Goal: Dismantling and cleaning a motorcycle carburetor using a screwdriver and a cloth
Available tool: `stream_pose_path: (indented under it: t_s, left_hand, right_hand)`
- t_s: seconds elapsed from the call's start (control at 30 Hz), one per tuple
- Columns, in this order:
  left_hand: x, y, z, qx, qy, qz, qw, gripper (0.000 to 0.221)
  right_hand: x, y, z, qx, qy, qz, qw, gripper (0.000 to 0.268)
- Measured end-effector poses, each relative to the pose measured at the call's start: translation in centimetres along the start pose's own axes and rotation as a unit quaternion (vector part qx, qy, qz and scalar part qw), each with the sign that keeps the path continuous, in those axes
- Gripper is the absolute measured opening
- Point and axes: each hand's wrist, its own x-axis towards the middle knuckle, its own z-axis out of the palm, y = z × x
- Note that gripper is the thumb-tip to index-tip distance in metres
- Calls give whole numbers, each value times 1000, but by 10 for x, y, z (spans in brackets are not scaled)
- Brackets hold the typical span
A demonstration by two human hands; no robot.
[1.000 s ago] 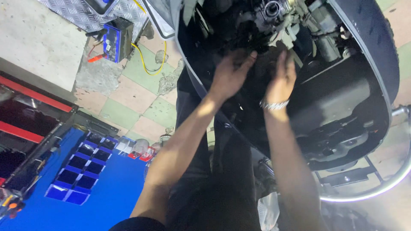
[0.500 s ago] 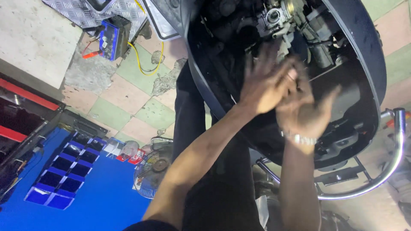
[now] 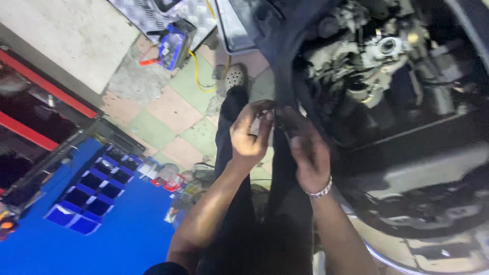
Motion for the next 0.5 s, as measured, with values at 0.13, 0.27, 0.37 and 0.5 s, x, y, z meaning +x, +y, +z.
stream_pose_path:
  t_s: [0.13,0.27,0.37,0.5]
  left_hand:
    - [23,-77,-35,-16,2,-16,1000,9]
    - [68,-214,-58,2,59,-169,984,21]
    - [139,-353,-70,174,31,-207,962,31]
    - [255,-584,-92,359,40,-57,931,39]
  right_hand:
    - [33,34,63,-83,-64,-9,994,36]
    - [80,112,120,-185,-39,-32,981,38]
    - [107,178,143,-242,-29,-30,969,42]
    - [121,261,154,-248,-66,65,964,43]
